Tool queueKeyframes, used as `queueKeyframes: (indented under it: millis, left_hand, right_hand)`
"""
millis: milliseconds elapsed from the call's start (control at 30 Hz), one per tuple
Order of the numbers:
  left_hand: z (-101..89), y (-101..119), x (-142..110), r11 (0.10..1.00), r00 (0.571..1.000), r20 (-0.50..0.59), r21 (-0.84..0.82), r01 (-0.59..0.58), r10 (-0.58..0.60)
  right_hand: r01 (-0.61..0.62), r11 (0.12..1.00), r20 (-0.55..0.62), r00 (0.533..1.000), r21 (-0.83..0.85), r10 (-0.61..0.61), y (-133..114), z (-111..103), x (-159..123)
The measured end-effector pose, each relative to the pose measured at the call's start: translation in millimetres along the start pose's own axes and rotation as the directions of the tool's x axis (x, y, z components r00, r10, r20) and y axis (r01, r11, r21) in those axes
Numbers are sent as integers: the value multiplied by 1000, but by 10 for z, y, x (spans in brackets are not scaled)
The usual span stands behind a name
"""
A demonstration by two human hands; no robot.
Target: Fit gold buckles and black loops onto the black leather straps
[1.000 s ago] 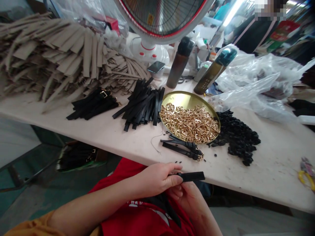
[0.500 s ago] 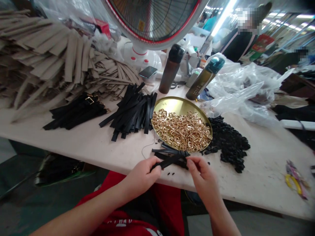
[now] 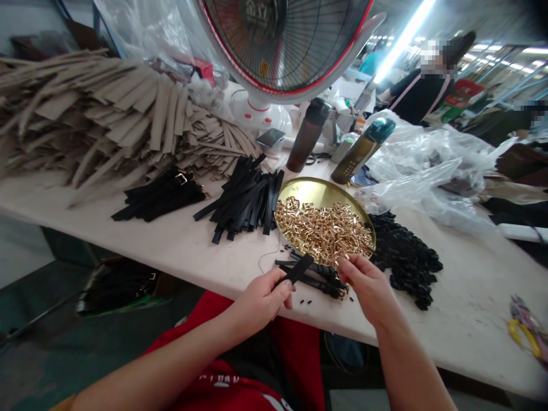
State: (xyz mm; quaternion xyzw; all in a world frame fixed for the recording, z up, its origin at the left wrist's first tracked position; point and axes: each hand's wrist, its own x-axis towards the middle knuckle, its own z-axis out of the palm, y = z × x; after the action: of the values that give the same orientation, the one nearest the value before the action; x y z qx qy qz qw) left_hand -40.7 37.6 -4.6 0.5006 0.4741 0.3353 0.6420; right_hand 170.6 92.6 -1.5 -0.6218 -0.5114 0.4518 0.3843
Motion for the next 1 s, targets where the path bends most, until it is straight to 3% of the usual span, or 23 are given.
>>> queueKeyframes:
  millis: [67, 167, 300, 433, 533, 667, 867, 1000]
  left_hand:
    - [77, 64, -4, 998, 998, -19, 4, -59, 59]
    - [177, 125, -29, 993, 993, -23, -1, -116, 116]
    - [205, 77, -119, 994, 994, -46, 50, -101, 103]
    - [164, 34, -220, 989, 999, -26, 142, -44, 48]
    - [153, 43, -257, 984, 998, -44, 176, -31, 39]
    - [177, 59, -281, 975, 992, -87, 213, -67, 88]
    - [246, 89, -349, 875, 977, -93, 467, -129, 193]
    - [236, 96, -328, 890, 965, -135, 431, -149, 227]
  right_hand:
    - [-132, 928, 141, 986, 349, 87, -68, 120, -288]
    - [-255, 803, 256, 958, 538, 133, -106, 347, -662]
    - [-292, 788, 283, 946, 542, 156, -64, 530, -925]
    - [-188, 875, 210, 973, 447, 102, -32, 531, -994]
    - [-169, 885, 210, 974, 434, 83, -22, 513, -1024]
    - [-180, 824, 206, 975, 538, 78, 22, 568, -1085]
    - [-187, 621, 171, 982, 761, 85, 41, 756, -1103]
    - [-194, 606, 140, 981, 771, 136, 37, 795, -1048]
